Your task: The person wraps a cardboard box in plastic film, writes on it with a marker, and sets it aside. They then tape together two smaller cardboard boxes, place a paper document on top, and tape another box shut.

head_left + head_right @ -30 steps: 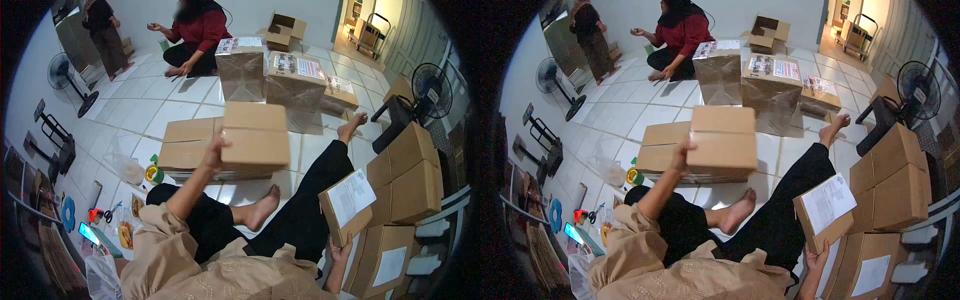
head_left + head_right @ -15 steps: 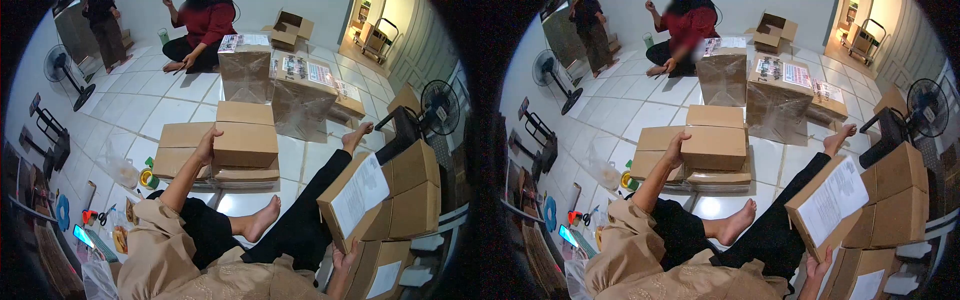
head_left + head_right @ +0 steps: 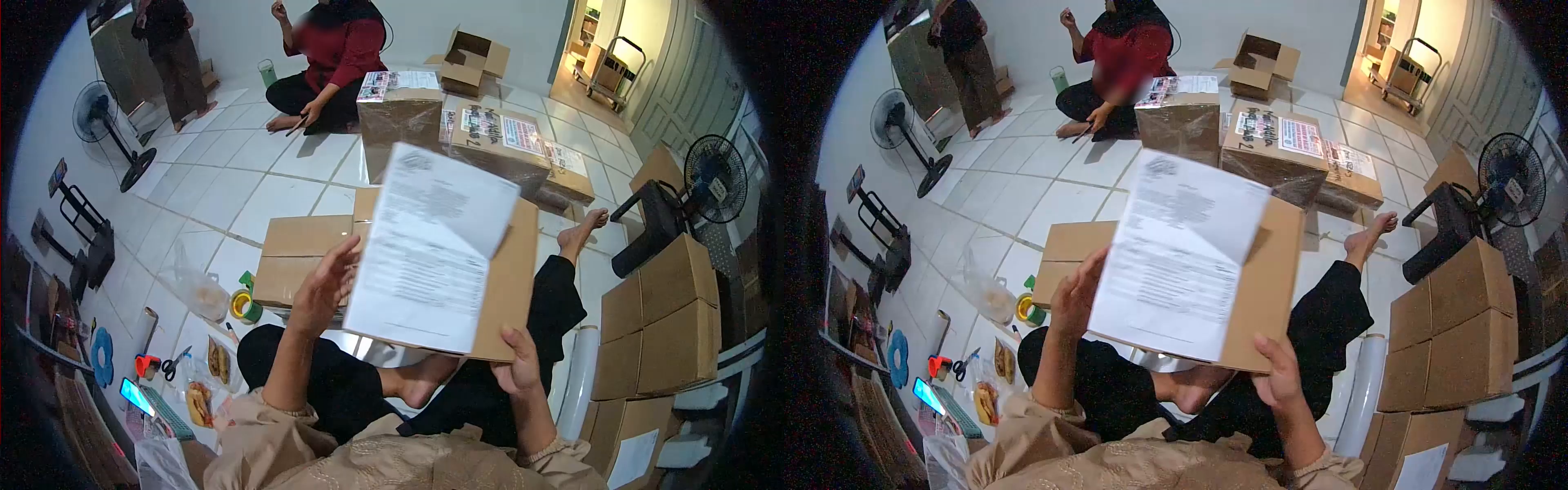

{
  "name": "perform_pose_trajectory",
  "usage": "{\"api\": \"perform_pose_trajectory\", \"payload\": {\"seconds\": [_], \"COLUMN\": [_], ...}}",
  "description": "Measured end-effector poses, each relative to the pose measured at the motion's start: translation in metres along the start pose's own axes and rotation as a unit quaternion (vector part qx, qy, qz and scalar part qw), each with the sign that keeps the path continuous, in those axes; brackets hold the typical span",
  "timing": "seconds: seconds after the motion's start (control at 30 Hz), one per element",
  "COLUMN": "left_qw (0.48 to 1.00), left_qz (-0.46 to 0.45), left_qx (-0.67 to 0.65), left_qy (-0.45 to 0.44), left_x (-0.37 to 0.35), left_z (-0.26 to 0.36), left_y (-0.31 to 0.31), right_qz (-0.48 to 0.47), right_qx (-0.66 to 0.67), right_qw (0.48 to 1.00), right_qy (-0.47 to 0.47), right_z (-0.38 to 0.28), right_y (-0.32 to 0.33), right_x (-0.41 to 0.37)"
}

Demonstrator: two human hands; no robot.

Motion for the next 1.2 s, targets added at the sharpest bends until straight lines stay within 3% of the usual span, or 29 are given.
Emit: {"api": "perform_pose_trajectory", "payload": {"seconds": [0.17, 0.33, 0.43, 0.5, 0.67, 0.83, 0.97, 1.03, 1.07, 1.1, 1.13, 1.17, 1.2], "left_qw": [0.999, 0.995, 0.995, 0.987, 0.976, 0.972, 0.963, 0.939, 0.925, 0.924, 0.896, 0.85, 0.857], "left_qz": [0.036, 0.094, 0.091, 0.133, 0.154, 0.149, 0.163, 0.218, 0.21, 0.208, 0.155, 0.101, 0.029], "left_qx": [0.007, -0.029, -0.015, 0.074, 0.025, 0.037, 0.132, 0.181, 0.266, 0.266, 0.389, 0.505, 0.507], "left_qy": [0.013, 0.034, -0.03, -0.055, -0.149, -0.18, -0.171, -0.193, -0.172, -0.179, -0.145, -0.108, -0.086], "left_x": [-0.039, -0.054, -0.052, -0.052, -0.053, -0.053, -0.055, -0.057, -0.056, -0.056, -0.054, -0.052, -0.053], "left_z": [0.003, 0.002, 0.007, 0.01, 0.008, 0.009, 0.017, 0.033, 0.043, 0.058, 0.072, 0.082, 0.084], "left_y": [0.019, 0.03, 0.033, 0.036, 0.045, 0.033, 0.031, 0.031, 0.034, 0.032, 0.023, 0.016, 0.013], "right_qz": [-0.032, -0.057, -0.051, -0.049, -0.035, -0.022, -0.02, -0.03, -0.049, -0.068, -0.071, -0.096, -0.122], "right_qx": [-0.117, -0.162, -0.228, -0.318, -0.309, -0.306, -0.295, -0.293, -0.322, -0.35, -0.35, -0.342, -0.332], "right_qw": [0.992, 0.985, 0.972, 0.943, 0.944, 0.944, 0.95, 0.951, 0.943, 0.933, 0.933, 0.935, 0.933], "right_qy": [0.023, 0.024, 0.034, 0.088, 0.112, 0.119, 0.099, 0.094, 0.069, 0.046, 0.053, -0.004, -0.062], "right_z": [0.015, 0.032, 0.035, 0.029, 0.029, 0.029, 0.027, 0.023, 0.022, 0.022, 0.02, 0.026, 0.034], "right_y": [-0.044, -0.046, -0.041, -0.044, -0.034, -0.026, -0.026, -0.025, -0.024, -0.024, -0.024, -0.024, -0.024], "right_x": [0.007, 0.003, -0.004, -0.011, -0.021, -0.026, -0.031, -0.032, -0.032, -0.031, -0.031, -0.03, -0.032]}}
Point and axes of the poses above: each hand's wrist, its own x-axis towards the middle knuckle, its own y-axis out of the back of the hand, z = x × y, the point moved 6 cm from there along x, towards the middle knuckle, and after that the axes turned 6 degrees about -y, right-handed, at the moved point
